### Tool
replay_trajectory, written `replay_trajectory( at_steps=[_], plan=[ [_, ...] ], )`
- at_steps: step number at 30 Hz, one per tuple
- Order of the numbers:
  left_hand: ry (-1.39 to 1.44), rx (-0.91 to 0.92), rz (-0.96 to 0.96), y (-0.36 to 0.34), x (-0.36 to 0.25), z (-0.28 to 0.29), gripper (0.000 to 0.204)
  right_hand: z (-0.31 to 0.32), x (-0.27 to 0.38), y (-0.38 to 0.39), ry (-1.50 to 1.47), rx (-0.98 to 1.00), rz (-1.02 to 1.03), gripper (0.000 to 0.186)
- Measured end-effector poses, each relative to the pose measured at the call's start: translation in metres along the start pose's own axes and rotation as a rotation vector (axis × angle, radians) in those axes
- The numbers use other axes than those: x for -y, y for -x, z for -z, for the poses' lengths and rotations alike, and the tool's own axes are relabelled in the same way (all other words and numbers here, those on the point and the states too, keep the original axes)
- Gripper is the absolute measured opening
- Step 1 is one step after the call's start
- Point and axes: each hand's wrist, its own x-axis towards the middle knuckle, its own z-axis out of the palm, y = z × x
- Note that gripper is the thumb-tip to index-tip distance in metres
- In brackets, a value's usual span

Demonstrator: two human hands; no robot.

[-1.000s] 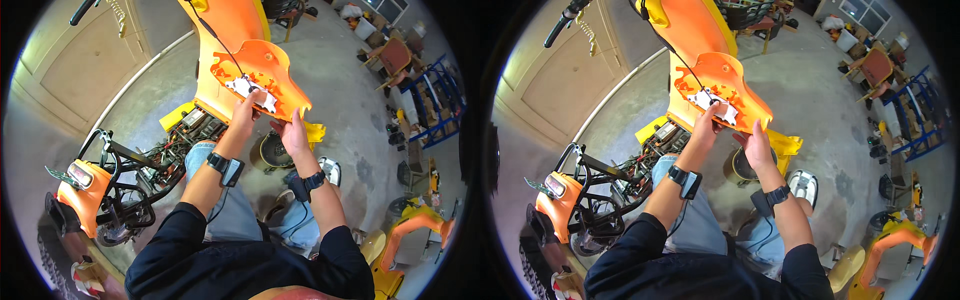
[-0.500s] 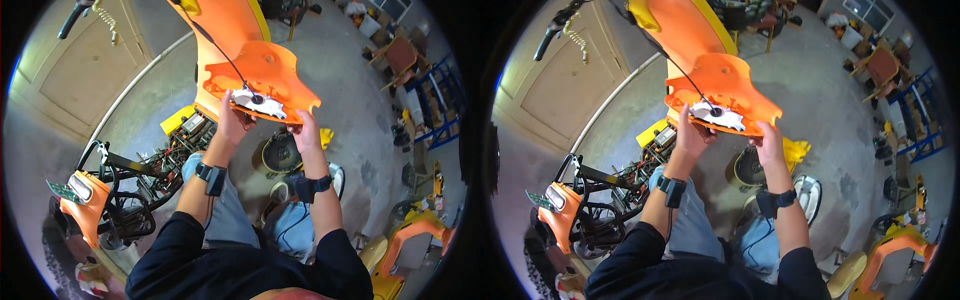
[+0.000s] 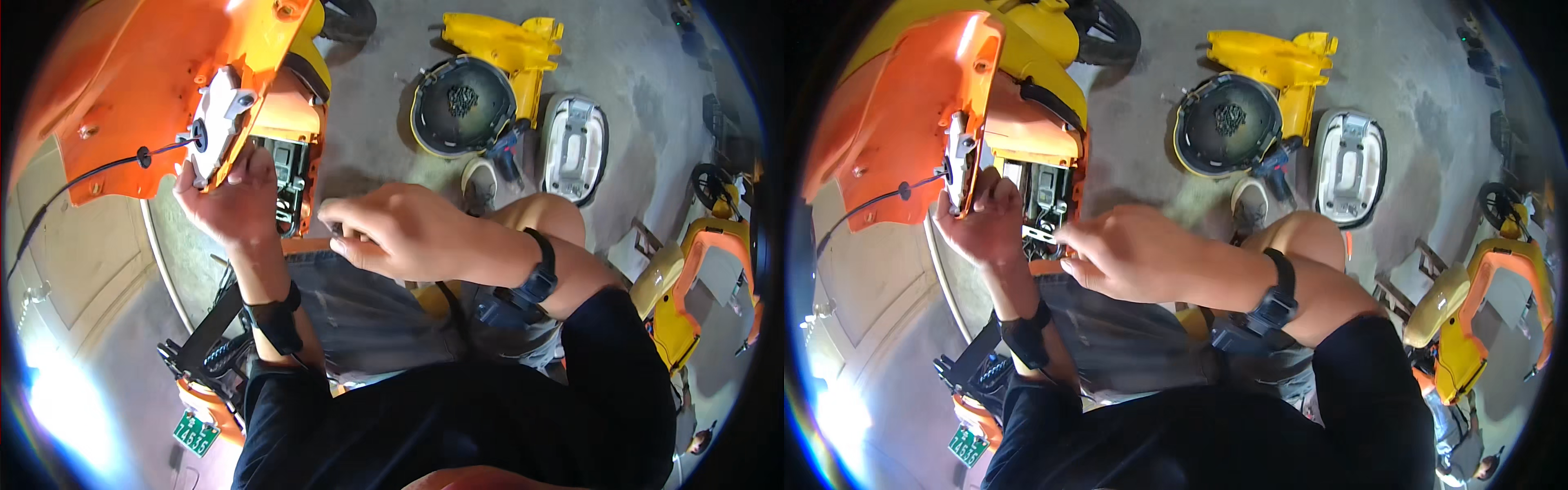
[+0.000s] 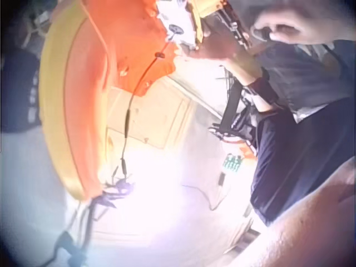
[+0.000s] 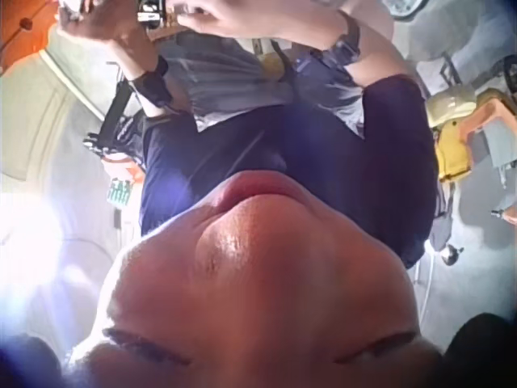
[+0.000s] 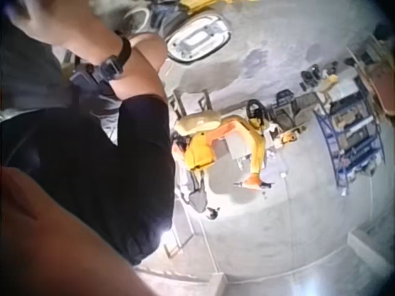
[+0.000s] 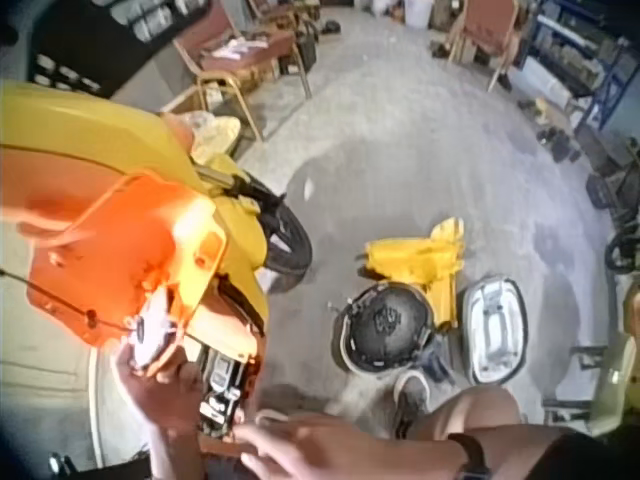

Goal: Repairing and reassembling panels and internal components of an electric scooter.

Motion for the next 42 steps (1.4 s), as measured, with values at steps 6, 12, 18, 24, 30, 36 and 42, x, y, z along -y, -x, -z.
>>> replay_trajectory(
  at_steps=[6, 12, 18, 24, 30, 36, 42],
  plan=[
    [-0.076, -0.440, -0.138, -0.011, 0.027, -0.020, 0.043, -0.023, -0.061, -0.015, 0.208, 0.117, -0.062, 0.016],
    [-0.019, -0.056, -0.071, 0.015, -0.002, 0.004, 0.038, -0.007, -0.052, -0.034, 0.338, 0.050, -0.050, 0.016],
    [0.131, -0.029, -0.054, 0.030, 0.015, -0.027, 0.021, -0.028, -0.039, -0.011, 0.385, 0.051, 0.065, 0.014],
    [0.231, -0.009, -0.090, 0.067, 0.027, -0.029, 0.030, -0.045, 0.003, 0.001, 0.255, -0.206, 0.023, 0.035],
    [0.128, 0.155, -0.012, 0.082, 0.038, -0.018, 0.042, -0.048, 0.070, 0.015, 0.349, -0.361, -0.052, 0.056],
    [0.134, 0.145, -0.201, 0.084, 0.044, -0.029, 0.039, -0.046, 0.086, 0.005, 0.752, -0.268, -0.123, 0.027],
    [0.072, 0.044, -0.335, 0.097, 0.027, -0.035, 0.035, -0.070, 0.098, -0.016, 0.790, -0.309, -0.115, 0.020]
  ],
)
